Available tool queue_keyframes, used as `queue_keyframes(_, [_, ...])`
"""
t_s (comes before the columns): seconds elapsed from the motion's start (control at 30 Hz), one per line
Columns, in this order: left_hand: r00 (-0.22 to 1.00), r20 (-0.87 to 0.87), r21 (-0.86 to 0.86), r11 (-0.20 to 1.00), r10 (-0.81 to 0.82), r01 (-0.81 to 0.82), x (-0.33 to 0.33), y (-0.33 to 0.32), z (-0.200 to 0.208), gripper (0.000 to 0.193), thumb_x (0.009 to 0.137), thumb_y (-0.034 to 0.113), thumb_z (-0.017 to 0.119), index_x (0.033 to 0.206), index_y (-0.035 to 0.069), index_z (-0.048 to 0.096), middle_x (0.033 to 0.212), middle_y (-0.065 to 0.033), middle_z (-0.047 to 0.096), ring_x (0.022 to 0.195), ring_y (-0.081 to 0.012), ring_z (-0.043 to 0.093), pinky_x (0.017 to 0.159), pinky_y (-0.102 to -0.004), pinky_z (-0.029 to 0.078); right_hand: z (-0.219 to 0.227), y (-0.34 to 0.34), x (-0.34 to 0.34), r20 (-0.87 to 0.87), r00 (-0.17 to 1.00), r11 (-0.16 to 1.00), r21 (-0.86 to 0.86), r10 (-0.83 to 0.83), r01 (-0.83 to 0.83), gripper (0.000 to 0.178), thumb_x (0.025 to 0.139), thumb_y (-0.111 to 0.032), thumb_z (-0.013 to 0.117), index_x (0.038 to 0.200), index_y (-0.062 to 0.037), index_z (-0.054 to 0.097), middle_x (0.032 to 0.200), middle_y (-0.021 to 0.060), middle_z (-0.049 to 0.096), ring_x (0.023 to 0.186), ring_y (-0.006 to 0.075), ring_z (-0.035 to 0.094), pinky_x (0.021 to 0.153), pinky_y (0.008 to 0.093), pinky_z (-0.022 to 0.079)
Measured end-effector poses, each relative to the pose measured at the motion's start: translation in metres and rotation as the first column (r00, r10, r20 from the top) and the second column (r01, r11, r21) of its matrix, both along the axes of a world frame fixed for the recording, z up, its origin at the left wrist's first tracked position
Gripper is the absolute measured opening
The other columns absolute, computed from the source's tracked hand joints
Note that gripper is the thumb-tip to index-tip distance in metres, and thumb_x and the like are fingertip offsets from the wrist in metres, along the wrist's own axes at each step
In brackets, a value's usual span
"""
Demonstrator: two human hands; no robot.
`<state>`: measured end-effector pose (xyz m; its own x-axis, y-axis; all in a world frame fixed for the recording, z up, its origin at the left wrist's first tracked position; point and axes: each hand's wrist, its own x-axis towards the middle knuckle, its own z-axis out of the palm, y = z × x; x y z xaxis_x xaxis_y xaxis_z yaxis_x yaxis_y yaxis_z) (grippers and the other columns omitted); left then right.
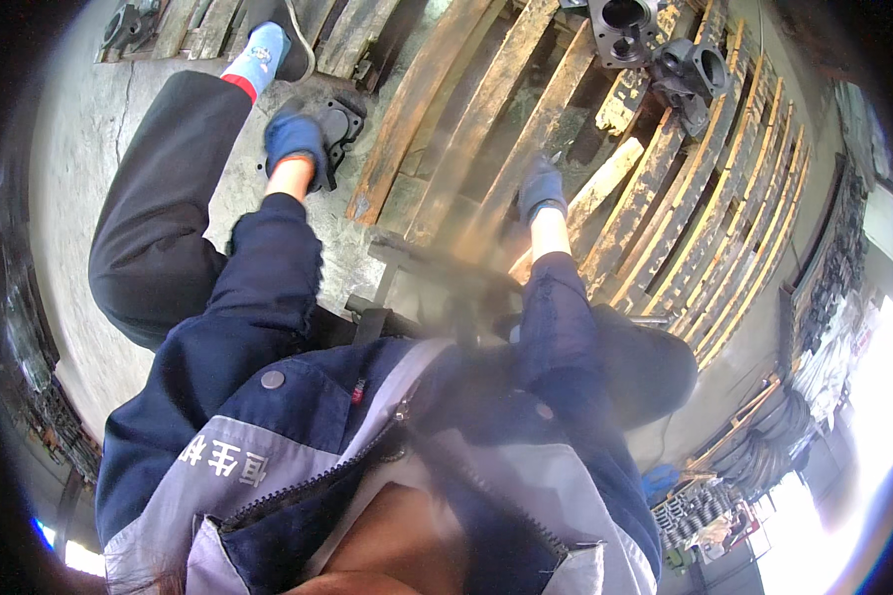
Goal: The person sits on the floor and repeatedly picks up dark metal parts from a wooden pallet, wipes them with a cloth, and places them back. The person handles multiple similar parts one at a time, turning them over to wipe different surfaces.
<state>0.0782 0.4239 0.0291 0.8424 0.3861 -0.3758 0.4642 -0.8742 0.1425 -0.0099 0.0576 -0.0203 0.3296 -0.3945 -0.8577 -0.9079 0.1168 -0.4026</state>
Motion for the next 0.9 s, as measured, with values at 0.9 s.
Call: queue_keyframes(0.9, [0.784,-0.319,0.076,0.81,-0.533,0.582,-0.05,0.053,-0.037,0.045,0.085,0.023,0.064,0.128,0.009,0.06,0.131,-0.018,0.059,0.119,-0.0353,0.058,0.097,-0.0456,0.048,0.198,-0.043,-0.068,0.482,0.588,0.67,-0.729,0.65,-0.143,0.034,0.095,-0.034,0.054,0.095,-0.0027,0.068,0.083,0.0194,0.067,0.077,0.0262,0.066,0.076,0.0386,0.049])
